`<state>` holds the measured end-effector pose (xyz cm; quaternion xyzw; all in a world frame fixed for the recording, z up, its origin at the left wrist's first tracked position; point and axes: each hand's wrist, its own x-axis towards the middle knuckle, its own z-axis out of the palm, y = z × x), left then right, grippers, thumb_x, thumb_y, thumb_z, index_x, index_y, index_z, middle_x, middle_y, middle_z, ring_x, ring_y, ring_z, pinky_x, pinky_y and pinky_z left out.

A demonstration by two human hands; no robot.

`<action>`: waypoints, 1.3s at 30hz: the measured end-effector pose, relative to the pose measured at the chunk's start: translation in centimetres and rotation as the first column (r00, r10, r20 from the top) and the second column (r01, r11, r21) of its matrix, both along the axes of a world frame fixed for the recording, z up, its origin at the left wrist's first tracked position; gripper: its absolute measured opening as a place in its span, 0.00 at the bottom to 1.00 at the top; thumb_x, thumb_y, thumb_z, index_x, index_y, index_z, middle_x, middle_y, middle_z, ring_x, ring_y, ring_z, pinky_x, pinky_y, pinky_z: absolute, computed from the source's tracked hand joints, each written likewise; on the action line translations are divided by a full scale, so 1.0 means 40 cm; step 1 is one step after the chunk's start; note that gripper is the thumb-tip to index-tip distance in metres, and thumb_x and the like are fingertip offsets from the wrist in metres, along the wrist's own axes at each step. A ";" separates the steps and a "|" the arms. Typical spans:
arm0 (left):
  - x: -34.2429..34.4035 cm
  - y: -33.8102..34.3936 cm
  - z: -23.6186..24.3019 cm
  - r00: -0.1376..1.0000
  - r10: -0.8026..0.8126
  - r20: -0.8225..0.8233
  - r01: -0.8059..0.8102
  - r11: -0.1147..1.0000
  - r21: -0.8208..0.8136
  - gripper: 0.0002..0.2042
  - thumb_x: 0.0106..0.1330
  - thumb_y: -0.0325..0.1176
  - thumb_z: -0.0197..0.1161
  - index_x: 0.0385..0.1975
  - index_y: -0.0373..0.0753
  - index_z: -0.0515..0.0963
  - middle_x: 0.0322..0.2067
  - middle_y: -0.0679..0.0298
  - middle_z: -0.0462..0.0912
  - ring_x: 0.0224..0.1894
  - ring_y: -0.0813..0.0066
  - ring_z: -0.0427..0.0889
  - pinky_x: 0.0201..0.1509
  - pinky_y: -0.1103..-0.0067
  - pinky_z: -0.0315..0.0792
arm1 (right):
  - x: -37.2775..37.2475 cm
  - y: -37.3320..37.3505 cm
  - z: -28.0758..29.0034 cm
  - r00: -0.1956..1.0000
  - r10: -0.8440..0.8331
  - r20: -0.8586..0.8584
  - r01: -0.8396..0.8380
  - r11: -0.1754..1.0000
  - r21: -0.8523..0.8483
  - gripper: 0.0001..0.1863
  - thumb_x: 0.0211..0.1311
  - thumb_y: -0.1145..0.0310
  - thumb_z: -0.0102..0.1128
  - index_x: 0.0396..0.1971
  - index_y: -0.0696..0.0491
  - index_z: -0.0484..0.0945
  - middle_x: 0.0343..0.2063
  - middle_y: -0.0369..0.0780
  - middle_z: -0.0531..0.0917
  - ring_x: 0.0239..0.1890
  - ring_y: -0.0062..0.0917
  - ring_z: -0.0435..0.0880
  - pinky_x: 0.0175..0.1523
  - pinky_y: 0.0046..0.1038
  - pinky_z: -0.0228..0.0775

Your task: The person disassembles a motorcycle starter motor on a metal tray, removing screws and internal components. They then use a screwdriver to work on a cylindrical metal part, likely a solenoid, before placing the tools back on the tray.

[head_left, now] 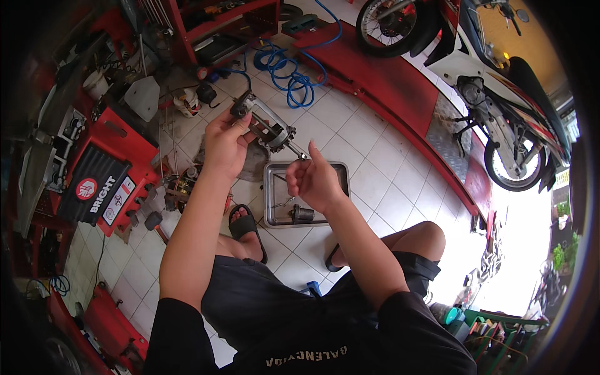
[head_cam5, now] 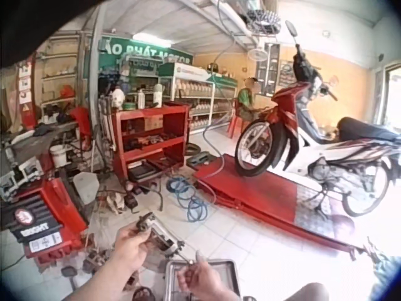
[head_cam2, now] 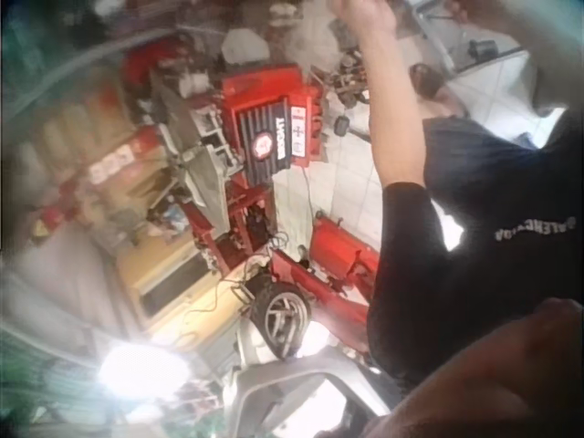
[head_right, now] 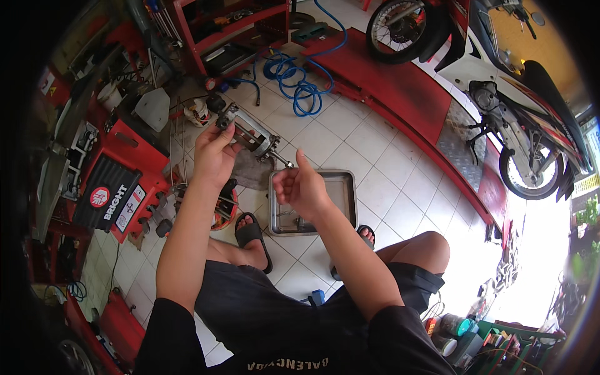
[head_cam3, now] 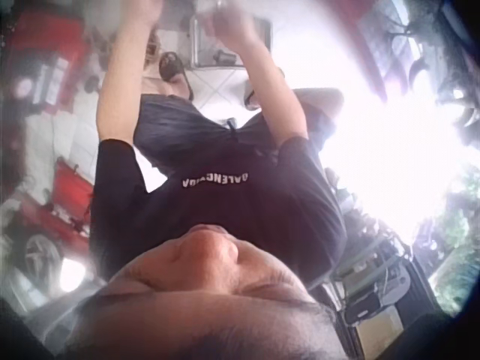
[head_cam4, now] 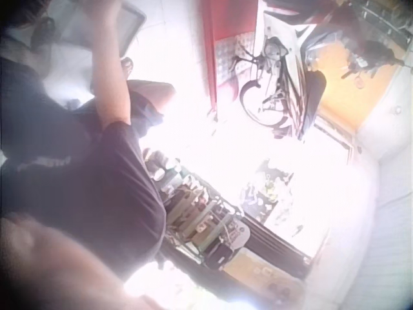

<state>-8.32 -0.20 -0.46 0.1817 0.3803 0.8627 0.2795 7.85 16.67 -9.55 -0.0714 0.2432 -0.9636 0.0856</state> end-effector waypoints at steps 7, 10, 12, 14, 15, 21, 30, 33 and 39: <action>-0.028 -0.045 -0.007 0.998 0.063 -0.010 -0.063 0.997 -0.036 0.08 0.69 0.26 0.63 0.46 0.37 0.79 0.41 0.63 0.84 0.45 0.70 0.83 0.52 0.69 0.78 | 0.017 -0.136 0.195 0.807 -0.516 0.288 0.446 0.851 0.276 0.13 0.72 0.62 0.58 0.48 0.54 0.74 0.35 0.35 0.77 0.35 0.23 0.75 0.43 0.28 0.66; -0.005 -0.014 0.011 1.000 0.016 -0.010 -0.016 0.999 -0.044 0.08 0.69 0.26 0.63 0.46 0.37 0.79 0.41 0.63 0.84 0.45 0.70 0.83 0.52 0.69 0.77 | 0.022 -0.025 0.039 0.991 -0.095 0.091 0.094 0.995 0.011 0.12 0.71 0.63 0.59 0.48 0.53 0.75 0.36 0.34 0.77 0.38 0.23 0.76 0.45 0.28 0.67; -0.011 -0.018 -0.001 1.000 0.015 0.000 -0.015 0.999 -0.033 0.08 0.69 0.26 0.63 0.46 0.36 0.79 0.41 0.62 0.84 0.45 0.69 0.83 0.53 0.68 0.78 | 0.014 -0.010 -0.008 0.998 -0.016 0.067 0.018 1.000 -0.021 0.12 0.72 0.60 0.58 0.45 0.52 0.76 0.35 0.34 0.77 0.38 0.24 0.76 0.45 0.28 0.67; -0.021 -0.034 -0.008 0.999 0.038 -0.005 -0.038 0.999 -0.022 0.07 0.69 0.25 0.63 0.45 0.36 0.79 0.41 0.62 0.84 0.45 0.69 0.83 0.54 0.67 0.78 | 0.012 -0.072 0.071 0.907 -0.280 0.314 0.247 0.958 0.142 0.15 0.73 0.54 0.56 0.40 0.52 0.77 0.32 0.36 0.78 0.34 0.24 0.76 0.42 0.27 0.67; -0.021 -0.034 -0.007 0.999 0.046 -0.010 -0.046 0.999 -0.007 0.07 0.69 0.25 0.62 0.45 0.36 0.79 0.41 0.62 0.84 0.45 0.69 0.83 0.55 0.67 0.78 | 0.011 -0.104 0.120 0.850 -0.402 0.341 0.350 0.914 0.206 0.17 0.74 0.52 0.54 0.37 0.53 0.77 0.30 0.36 0.78 0.32 0.24 0.75 0.40 0.27 0.66; -0.006 -0.021 0.011 0.999 0.048 0.012 -0.048 0.999 -0.021 0.06 0.70 0.23 0.61 0.44 0.35 0.79 0.42 0.61 0.84 0.45 0.69 0.84 0.55 0.67 0.80 | 0.010 -0.045 0.048 0.979 -0.107 0.175 0.108 0.994 0.002 0.13 0.71 0.60 0.60 0.46 0.52 0.76 0.40 0.38 0.79 0.39 0.26 0.77 0.45 0.29 0.68; -0.023 -0.052 0.014 0.998 0.061 0.001 -0.061 0.998 -0.007 0.07 0.70 0.24 0.61 0.45 0.36 0.79 0.42 0.62 0.84 0.46 0.69 0.84 0.55 0.66 0.80 | 0.018 -0.132 0.175 0.841 -0.448 0.302 0.381 0.888 0.257 0.17 0.72 0.56 0.58 0.46 0.55 0.76 0.44 0.41 0.81 0.40 0.28 0.80 0.45 0.31 0.72; -0.011 -0.024 0.011 1.000 0.031 0.001 -0.031 0.999 0.007 0.07 0.70 0.24 0.61 0.45 0.36 0.79 0.42 0.62 0.84 0.46 0.69 0.84 0.54 0.67 0.80 | 0.008 -0.020 0.003 0.966 -0.130 0.221 0.103 0.986 0.129 0.19 0.68 0.65 0.63 0.55 0.54 0.72 0.51 0.40 0.78 0.44 0.25 0.79 0.46 0.33 0.72; -0.043 -0.058 -0.003 0.998 0.053 -0.024 -0.054 0.998 -0.024 0.11 0.70 0.27 0.62 0.51 0.37 0.78 0.47 0.63 0.84 0.50 0.71 0.82 0.56 0.70 0.77 | 0.009 -0.135 0.132 0.796 -0.548 0.258 0.446 0.818 0.363 0.20 0.73 0.51 0.55 0.43 0.56 0.78 0.36 0.38 0.83 0.38 0.25 0.80 0.44 0.32 0.71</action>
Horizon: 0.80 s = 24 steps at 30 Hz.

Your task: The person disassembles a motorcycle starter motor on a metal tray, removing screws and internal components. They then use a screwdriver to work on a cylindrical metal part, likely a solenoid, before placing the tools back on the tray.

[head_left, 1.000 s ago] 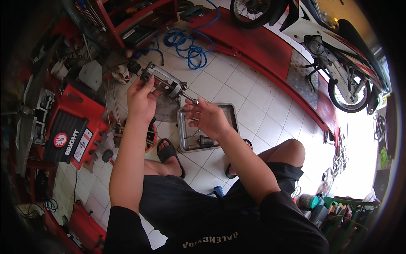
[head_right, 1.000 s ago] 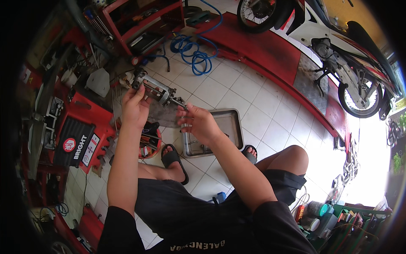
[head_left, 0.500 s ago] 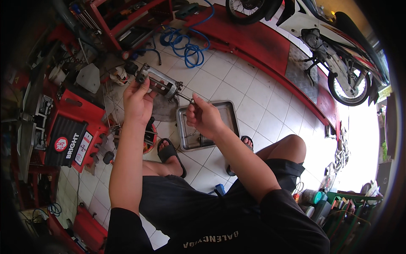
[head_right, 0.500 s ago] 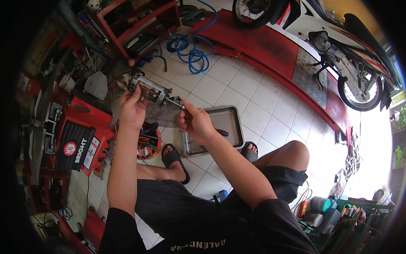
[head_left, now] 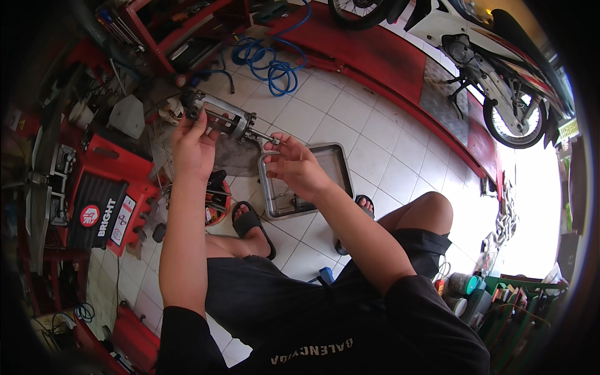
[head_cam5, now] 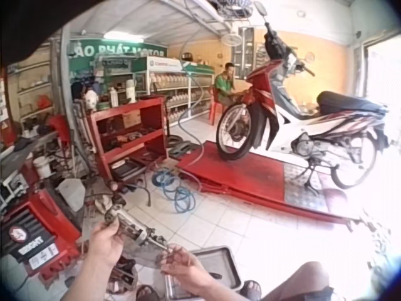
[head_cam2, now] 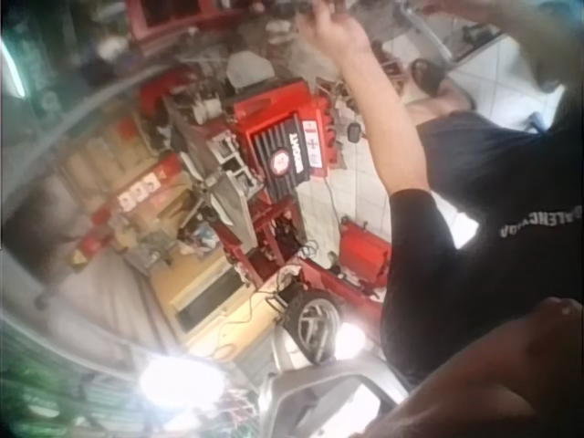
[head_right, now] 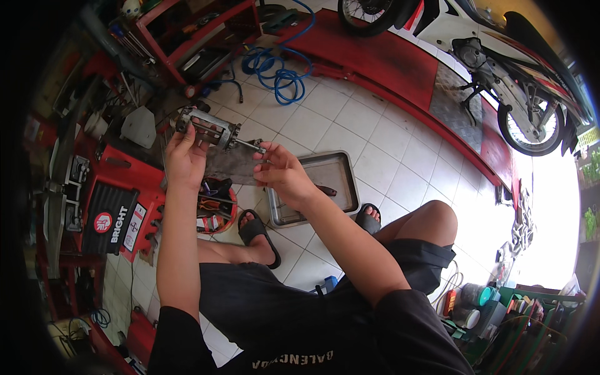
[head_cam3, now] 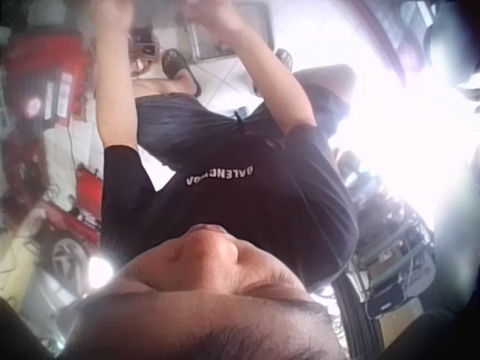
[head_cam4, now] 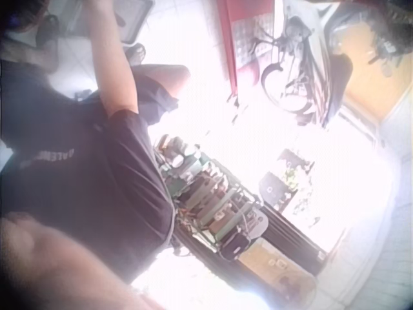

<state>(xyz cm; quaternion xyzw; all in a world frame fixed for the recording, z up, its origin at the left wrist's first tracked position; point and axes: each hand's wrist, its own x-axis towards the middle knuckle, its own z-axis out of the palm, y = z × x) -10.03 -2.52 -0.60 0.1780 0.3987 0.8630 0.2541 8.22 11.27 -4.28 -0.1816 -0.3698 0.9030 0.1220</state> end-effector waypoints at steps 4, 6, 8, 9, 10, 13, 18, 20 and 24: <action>0.005 0.016 -0.012 0.999 -0.047 -0.011 0.047 0.999 -0.003 0.14 0.70 0.28 0.63 0.54 0.37 0.77 0.49 0.64 0.83 0.52 0.72 0.81 0.58 0.72 0.75 | 0.010 0.066 -0.038 0.972 0.235 0.007 -0.232 0.962 -0.143 0.16 0.73 0.58 0.57 0.49 0.54 0.74 0.43 0.36 0.82 0.42 0.24 0.80 0.46 0.33 0.71; 0.004 0.022 -0.017 0.999 -0.042 0.005 0.042 0.999 0.002 0.15 0.71 0.28 0.62 0.55 0.37 0.76 0.49 0.63 0.83 0.52 0.71 0.81 0.58 0.72 0.75 | 0.012 0.073 -0.054 0.964 0.262 -0.044 -0.266 0.950 -0.162 0.16 0.72 0.58 0.58 0.51 0.54 0.74 0.44 0.36 0.82 0.42 0.24 0.81 0.47 0.33 0.71; -0.009 0.013 -0.025 1.000 -0.023 0.006 0.023 1.000 -0.002 0.15 0.71 0.28 0.62 0.56 0.36 0.75 0.49 0.63 0.83 0.52 0.71 0.81 0.58 0.72 0.75 | 0.004 0.039 -0.033 0.987 0.149 -0.056 -0.153 0.986 -0.073 0.18 0.73 0.55 0.58 0.50 0.54 0.75 0.44 0.37 0.83 0.42 0.24 0.81 0.47 0.33 0.72; -0.020 0.005 -0.025 1.000 -0.009 -0.002 0.009 1.000 -0.008 0.16 0.71 0.29 0.62 0.57 0.35 0.75 0.49 0.62 0.83 0.52 0.71 0.81 0.58 0.72 0.75 | 0.002 0.023 -0.019 0.996 0.071 -0.053 -0.074 0.996 -0.044 0.18 0.73 0.54 0.56 0.48 0.54 0.76 0.43 0.37 0.83 0.41 0.24 0.80 0.46 0.33 0.72; -0.026 0.000 -0.027 1.000 0.005 -0.009 -0.005 1.000 -0.012 0.16 0.71 0.29 0.62 0.57 0.35 0.75 0.49 0.62 0.83 0.52 0.71 0.81 0.58 0.72 0.75 | 0.000 0.008 -0.007 0.999 -0.006 -0.053 0.006 1.000 -0.015 0.18 0.74 0.53 0.55 0.46 0.54 0.77 0.41 0.37 0.83 0.40 0.24 0.80 0.46 0.32 0.72; -0.025 -0.002 -0.026 1.000 0.006 -0.004 -0.006 1.000 -0.010 0.17 0.71 0.29 0.62 0.58 0.35 0.75 0.49 0.62 0.83 0.53 0.71 0.81 0.58 0.72 0.75 | 0.007 0.028 0.013 0.991 0.118 0.061 -0.117 0.993 -0.019 0.16 0.73 0.57 0.56 0.47 0.54 0.76 0.43 0.37 0.83 0.41 0.24 0.80 0.46 0.32 0.71; -0.012 0.019 -0.029 0.999 -0.044 -0.008 0.044 0.999 -0.008 0.16 0.71 0.29 0.62 0.57 0.35 0.75 0.49 0.63 0.83 0.52 0.71 0.81 0.58 0.72 0.74 | -0.006 0.076 -0.125 0.960 0.229 -0.160 -0.249 0.961 -0.119 0.15 0.71 0.58 0.60 0.49 0.52 0.75 0.42 0.34 0.81 0.41 0.23 0.79 0.44 0.32 0.71; -0.023 0.001 -0.036 1.000 -0.017 -0.009 0.017 1.000 -0.017 0.16 0.71 0.29 0.62 0.57 0.35 0.75 0.50 0.63 0.83 0.52 0.71 0.81 0.58 0.72 0.75 | -0.010 0.005 -0.018 0.998 0.016 -0.068 -0.018 0.999 -0.042 0.15 0.71 0.57 0.60 0.46 0.52 0.75 0.38 0.33 0.81 0.37 0.23 0.78 0.41 0.32 0.70; -0.021 0.003 -0.032 0.999 -0.031 -0.016 0.030 0.999 -0.026 0.16 0.71 0.29 0.62 0.57 0.35 0.75 0.50 0.63 0.83 0.52 0.72 0.81 0.58 0.73 0.75 | 0.002 0.032 -0.007 0.983 0.182 0.017 -0.180 0.979 -0.097 0.12 0.71 0.61 0.60 0.46 0.51 0.75 0.36 0.33 0.79 0.36 0.21 0.77 0.40 0.31 0.69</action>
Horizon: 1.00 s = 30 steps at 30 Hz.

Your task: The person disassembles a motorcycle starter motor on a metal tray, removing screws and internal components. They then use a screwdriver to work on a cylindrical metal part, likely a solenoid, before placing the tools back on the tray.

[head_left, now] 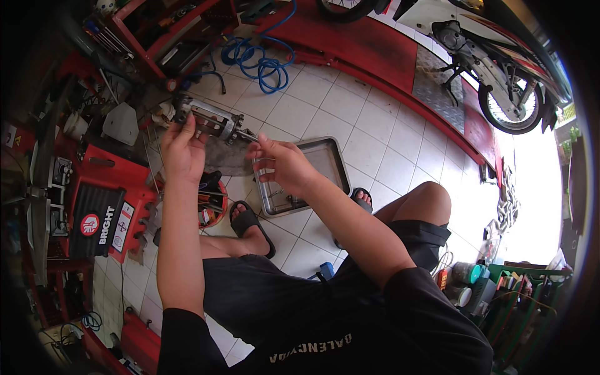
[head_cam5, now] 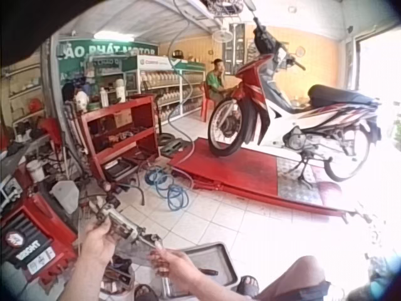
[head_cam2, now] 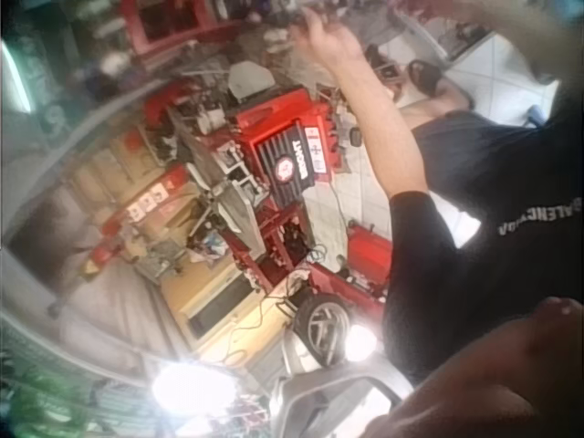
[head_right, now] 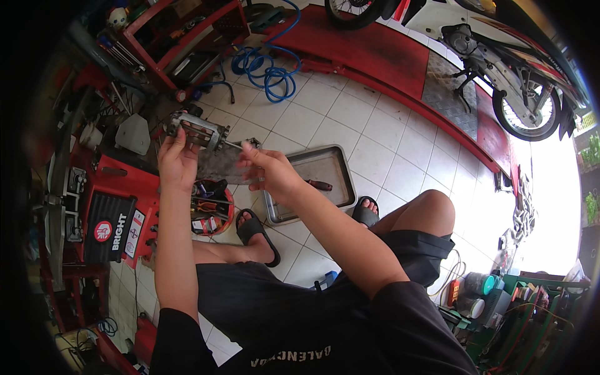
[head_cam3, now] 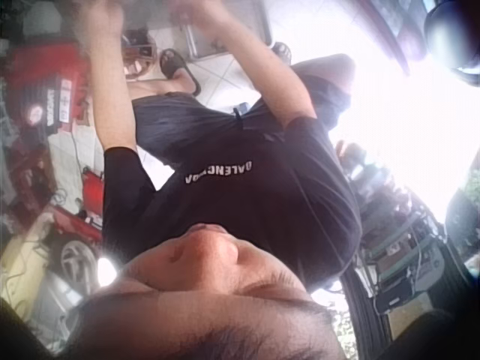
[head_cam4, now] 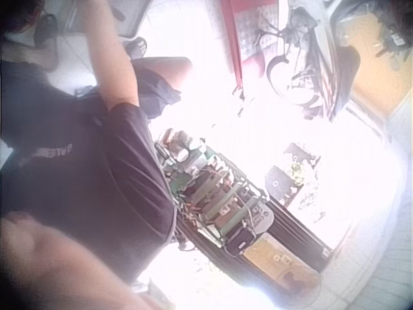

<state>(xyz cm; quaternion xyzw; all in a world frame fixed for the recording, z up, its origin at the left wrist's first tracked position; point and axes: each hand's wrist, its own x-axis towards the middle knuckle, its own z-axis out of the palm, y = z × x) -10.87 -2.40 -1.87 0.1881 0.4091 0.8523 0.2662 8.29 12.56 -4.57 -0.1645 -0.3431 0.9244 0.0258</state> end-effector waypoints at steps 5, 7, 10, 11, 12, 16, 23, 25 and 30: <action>0.007 0.008 -0.002 1.000 -0.005 0.009 0.005 1.000 -0.007 0.17 0.71 0.29 0.62 0.58 0.35 0.75 0.50 0.63 0.83 0.52 0.72 0.81 0.57 0.73 0.75 | -0.005 -0.009 -0.029 0.997 -0.050 -0.052 0.050 0.999 -0.008 0.12 0.73 0.59 0.57 0.45 0.52 0.76 0.36 0.34 0.79 0.35 0.21 0.76 0.40 0.29 0.67; 0.006 0.008 0.000 1.000 0.007 0.009 -0.007 1.000 0.005 0.17 0.71 0.28 0.62 0.58 0.35 0.74 0.50 0.63 0.83 0.52 0.72 0.81 0.57 0.73 0.75 | -0.004 -0.044 0.046 0.977 -0.213 0.011 0.212 0.977 0.033 0.12 0.74 0.58 0.55 0.40 0.51 0.76 0.33 0.33 0.79 0.31 0.20 0.74 0.37 0.28 0.65; 0.002 0.006 0.002 1.000 0.000 0.019 0.000 1.000 0.001 0.18 0.71 0.29 0.62 0.59 0.35 0.74 0.50 0.63 0.83 0.52 0.72 0.81 0.57 0.73 0.75 | 0.008 -0.008 0.035 0.997 -0.060 0.048 0.064 0.995 -0.076 0.11 0.75 0.59 0.53 0.43 0.52 0.76 0.34 0.34 0.79 0.32 0.21 0.75 0.38 0.28 0.66; 0.003 0.005 0.003 1.000 -0.008 0.014 0.008 1.000 0.001 0.18 0.71 0.29 0.62 0.59 0.35 0.74 0.50 0.63 0.83 0.52 0.72 0.81 0.57 0.73 0.75 | 0.010 0.016 0.009 0.998 0.058 0.040 -0.052 0.989 -0.142 0.11 0.75 0.60 0.53 0.46 0.52 0.76 0.35 0.34 0.79 0.34 0.21 0.76 0.40 0.28 0.67; 0.009 0.013 0.006 1.000 -0.025 0.011 0.025 1.000 0.003 0.18 0.71 0.29 0.62 0.59 0.35 0.74 0.50 0.63 0.83 0.52 0.72 0.81 0.57 0.73 0.75 | 0.009 0.038 -0.039 0.987 0.116 -0.115 -0.136 0.975 -0.176 0.12 0.75 0.59 0.53 0.47 0.52 0.76 0.36 0.34 0.80 0.35 0.21 0.76 0.40 0.28 0.67; 0.001 0.007 0.002 1.000 -0.021 0.004 0.020 1.000 0.004 0.17 0.71 0.29 0.62 0.58 0.35 0.75 0.50 0.64 0.83 0.52 0.72 0.81 0.57 0.74 0.75 | 0.000 -0.005 -0.041 0.976 -0.080 -0.204 0.074 0.996 -0.040 0.18 0.76 0.53 0.50 0.46 0.54 0.76 0.37 0.35 0.80 0.36 0.22 0.77 0.42 0.27 0.68; 0.020 0.017 0.009 0.999 -0.009 0.034 0.010 1.000 -0.008 0.13 0.70 0.27 0.63 0.52 0.37 0.77 0.47 0.63 0.84 0.48 0.72 0.82 0.54 0.72 0.76 | -0.001 0.069 -0.137 0.948 0.149 -0.280 -0.191 0.973 -0.129 0.13 0.69 0.70 0.60 0.50 0.54 0.75 0.43 0.37 0.80 0.43 0.25 0.79 0.49 0.30 0.71; 0.049 0.027 0.043 0.999 0.022 0.048 -0.021 1.000 -0.006 0.07 0.69 0.24 0.63 0.45 0.37 0.79 0.42 0.63 0.84 0.43 0.72 0.83 0.51 0.71 0.78 | -0.007 0.029 -0.125 0.963 -0.016 -0.269 0.029 0.999 0.044 0.15 0.67 0.72 0.62 0.52 0.55 0.74 0.44 0.38 0.81 0.45 0.26 0.80 0.51 0.32 0.72; 0.023 -0.007 0.018 1.000 -0.020 -0.006 0.020 1.000 0.005 0.16 0.70 0.27 0.62 0.57 0.39 0.77 0.46 0.67 0.85 0.45 0.80 0.82 0.42 0.80 0.74 | -0.001 -0.035 0.024 0.978 -0.200 -0.059 0.195 0.978 -0.079 0.12 0.70 0.66 0.62 0.45 0.58 0.77 0.40 0.39 0.81 0.44 0.28 0.81 0.52 0.26 0.72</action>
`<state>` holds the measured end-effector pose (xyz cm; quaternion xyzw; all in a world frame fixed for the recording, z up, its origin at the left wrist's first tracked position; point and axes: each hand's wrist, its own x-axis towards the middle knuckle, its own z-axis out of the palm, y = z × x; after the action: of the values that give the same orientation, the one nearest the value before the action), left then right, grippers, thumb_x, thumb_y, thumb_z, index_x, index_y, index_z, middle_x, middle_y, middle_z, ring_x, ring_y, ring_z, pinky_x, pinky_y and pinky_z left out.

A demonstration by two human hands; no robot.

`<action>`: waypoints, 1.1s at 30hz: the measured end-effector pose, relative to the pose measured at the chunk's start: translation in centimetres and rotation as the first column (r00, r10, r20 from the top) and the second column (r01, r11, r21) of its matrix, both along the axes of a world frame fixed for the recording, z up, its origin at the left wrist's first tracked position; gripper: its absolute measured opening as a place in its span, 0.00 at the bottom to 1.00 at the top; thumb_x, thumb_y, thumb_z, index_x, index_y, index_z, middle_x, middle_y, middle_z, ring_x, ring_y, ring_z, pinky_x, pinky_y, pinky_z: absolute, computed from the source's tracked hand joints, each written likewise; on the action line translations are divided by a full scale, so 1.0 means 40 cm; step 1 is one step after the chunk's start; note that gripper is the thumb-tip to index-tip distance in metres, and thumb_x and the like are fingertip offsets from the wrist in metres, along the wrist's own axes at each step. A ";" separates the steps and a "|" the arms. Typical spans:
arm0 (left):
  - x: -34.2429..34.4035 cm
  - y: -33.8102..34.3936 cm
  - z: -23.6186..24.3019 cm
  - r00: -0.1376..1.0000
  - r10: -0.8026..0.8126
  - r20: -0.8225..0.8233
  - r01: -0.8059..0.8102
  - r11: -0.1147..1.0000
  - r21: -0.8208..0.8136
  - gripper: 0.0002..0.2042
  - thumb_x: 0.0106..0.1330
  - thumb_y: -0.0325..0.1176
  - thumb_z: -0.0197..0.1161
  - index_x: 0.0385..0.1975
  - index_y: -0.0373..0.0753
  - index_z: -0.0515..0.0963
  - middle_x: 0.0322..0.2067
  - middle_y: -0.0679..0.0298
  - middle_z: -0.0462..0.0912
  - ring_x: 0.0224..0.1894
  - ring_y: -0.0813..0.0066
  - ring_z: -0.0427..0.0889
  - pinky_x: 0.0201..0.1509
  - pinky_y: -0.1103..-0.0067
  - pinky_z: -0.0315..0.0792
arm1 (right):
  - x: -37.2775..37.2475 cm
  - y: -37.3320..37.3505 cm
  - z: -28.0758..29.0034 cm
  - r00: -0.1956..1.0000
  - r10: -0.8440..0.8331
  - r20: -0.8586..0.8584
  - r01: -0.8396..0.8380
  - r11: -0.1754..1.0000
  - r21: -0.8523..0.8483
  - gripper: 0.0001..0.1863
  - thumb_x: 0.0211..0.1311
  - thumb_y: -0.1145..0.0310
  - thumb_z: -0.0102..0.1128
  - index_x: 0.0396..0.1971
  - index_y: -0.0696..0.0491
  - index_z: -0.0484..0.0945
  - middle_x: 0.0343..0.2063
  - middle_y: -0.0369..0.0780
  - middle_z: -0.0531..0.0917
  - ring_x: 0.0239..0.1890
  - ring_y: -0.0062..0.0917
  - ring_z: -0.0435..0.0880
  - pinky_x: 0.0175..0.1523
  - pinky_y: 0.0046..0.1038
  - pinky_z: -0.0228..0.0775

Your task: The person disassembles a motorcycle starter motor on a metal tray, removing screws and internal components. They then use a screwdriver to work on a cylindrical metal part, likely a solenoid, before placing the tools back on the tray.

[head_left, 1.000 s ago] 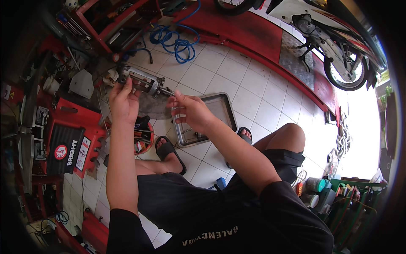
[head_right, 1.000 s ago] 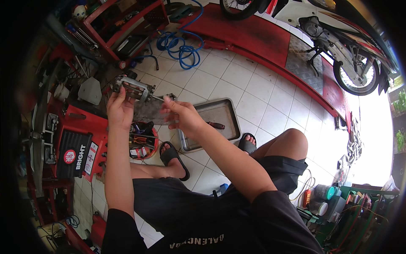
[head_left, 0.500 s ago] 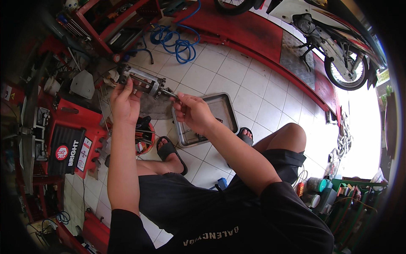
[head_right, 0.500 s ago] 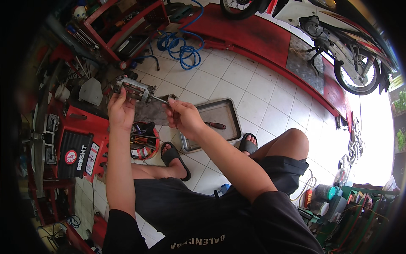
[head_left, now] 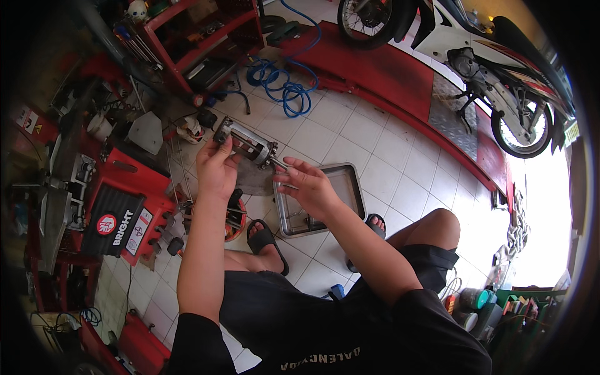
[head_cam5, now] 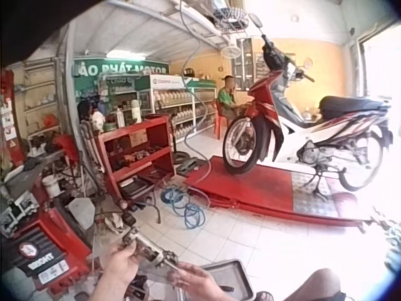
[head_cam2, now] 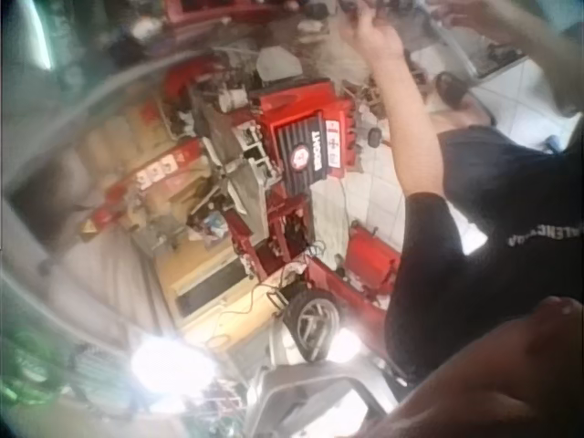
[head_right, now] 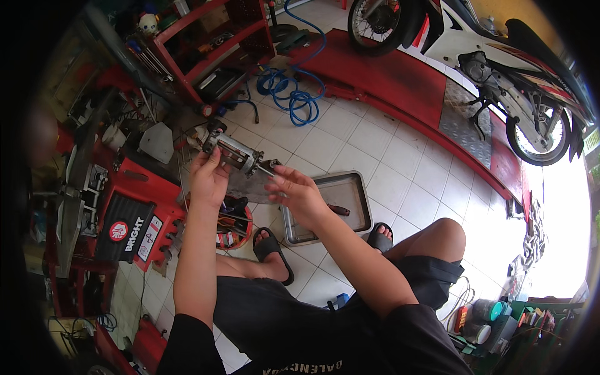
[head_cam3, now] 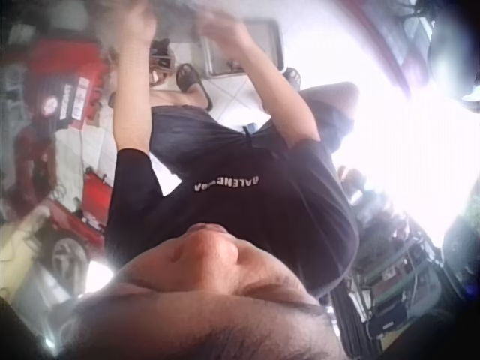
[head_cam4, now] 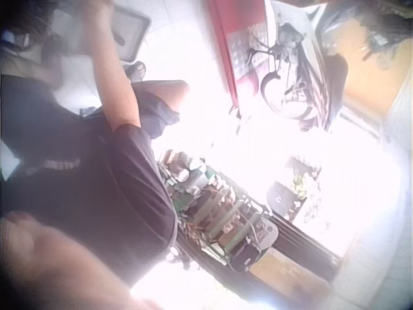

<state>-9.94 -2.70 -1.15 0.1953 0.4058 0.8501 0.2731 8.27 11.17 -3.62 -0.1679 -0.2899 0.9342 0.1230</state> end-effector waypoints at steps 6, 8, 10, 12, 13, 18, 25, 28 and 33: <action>0.026 0.025 0.030 0.999 0.017 0.036 -0.017 1.000 -0.008 0.10 0.69 0.24 0.62 0.49 0.36 0.79 0.42 0.63 0.84 0.43 0.73 0.83 0.48 0.73 0.77 | -0.001 0.021 -0.102 0.989 0.043 -0.138 -0.022 0.988 0.151 0.16 0.72 0.64 0.59 0.51 0.58 0.77 0.39 0.38 0.80 0.46 0.25 0.79 0.52 0.24 0.70; 0.033 0.029 0.036 0.998 0.030 0.059 -0.030 1.000 -0.002 0.07 0.69 0.23 0.62 0.45 0.35 0.80 0.40 0.62 0.84 0.42 0.70 0.83 0.50 0.71 0.78 | -0.006 0.003 -0.092 0.983 -0.146 -0.112 0.171 0.949 0.266 0.15 0.73 0.63 0.55 0.52 0.56 0.77 0.40 0.39 0.81 0.47 0.25 0.79 0.51 0.23 0.69; 0.025 0.010 0.032 0.996 0.067 0.067 -0.066 0.998 -0.010 0.07 0.69 0.23 0.62 0.45 0.35 0.80 0.40 0.62 0.84 0.42 0.71 0.83 0.50 0.71 0.78 | 0.000 -0.005 -0.019 1.000 -0.015 -0.014 0.016 0.998 0.055 0.14 0.74 0.65 0.54 0.53 0.55 0.77 0.40 0.39 0.81 0.45 0.25 0.80 0.50 0.24 0.69; 0.014 0.004 0.023 0.997 0.056 0.061 -0.055 0.998 -0.019 0.07 0.68 0.23 0.63 0.45 0.36 0.80 0.40 0.62 0.84 0.42 0.71 0.82 0.50 0.72 0.78 | 0.008 0.025 -0.022 0.983 0.179 0.035 -0.173 0.977 -0.122 0.17 0.75 0.66 0.51 0.59 0.54 0.73 0.38 0.38 0.80 0.41 0.25 0.80 0.49 0.27 0.69; 0.014 0.013 0.020 0.997 0.040 0.062 -0.039 0.999 -0.021 0.07 0.68 0.23 0.63 0.44 0.36 0.80 0.40 0.63 0.84 0.42 0.72 0.82 0.50 0.72 0.78 | 0.010 0.045 -0.057 0.987 0.162 -0.010 -0.162 0.985 -0.063 0.18 0.75 0.66 0.52 0.60 0.54 0.72 0.37 0.38 0.81 0.41 0.25 0.80 0.48 0.27 0.70; 0.024 0.019 0.036 0.996 0.055 0.065 -0.055 0.998 -0.004 0.06 0.68 0.24 0.64 0.43 0.37 0.80 0.38 0.64 0.84 0.41 0.74 0.82 0.47 0.74 0.77 | 0.012 -0.009 -0.035 0.995 -0.084 -0.056 0.089 0.992 0.091 0.23 0.71 0.73 0.56 0.65 0.52 0.69 0.35 0.36 0.81 0.40 0.22 0.79 0.47 0.27 0.70; 0.018 0.021 0.011 0.998 0.018 0.067 -0.016 0.999 -0.028 0.05 0.69 0.26 0.64 0.42 0.39 0.81 0.38 0.66 0.84 0.41 0.75 0.82 0.46 0.75 0.77 | 0.018 0.004 -0.012 0.988 0.150 0.041 -0.154 0.976 0.155 0.16 0.74 0.55 0.56 0.42 0.55 0.78 0.22 0.30 0.73 0.22 0.17 0.70 0.30 0.21 0.62; 0.024 0.026 0.015 0.994 0.053 0.098 -0.047 0.997 -0.062 0.04 0.71 0.29 0.63 0.41 0.39 0.80 0.36 0.66 0.84 0.40 0.74 0.83 0.48 0.74 0.77 | 0.023 0.009 -0.002 0.980 0.197 -0.018 -0.193 0.972 0.137 0.15 0.75 0.57 0.53 0.35 0.54 0.76 0.19 0.28 0.65 0.19 0.15 0.62 0.25 0.20 0.53; 0.040 0.032 0.034 0.987 -0.148 0.064 0.148 0.989 0.001 0.13 0.71 0.34 0.64 0.51 0.37 0.75 0.44 0.64 0.82 0.47 0.70 0.82 0.56 0.73 0.74 | 0.037 0.010 0.016 0.967 0.242 -0.080 -0.233 0.966 0.110 0.15 0.76 0.60 0.49 0.29 0.53 0.70 0.18 0.28 0.61 0.18 0.15 0.56 0.24 0.22 0.49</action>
<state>-8.35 -1.42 0.20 0.1972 0.3828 0.8325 0.3487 9.76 11.55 -2.97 -0.0821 -0.3480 0.9333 0.0317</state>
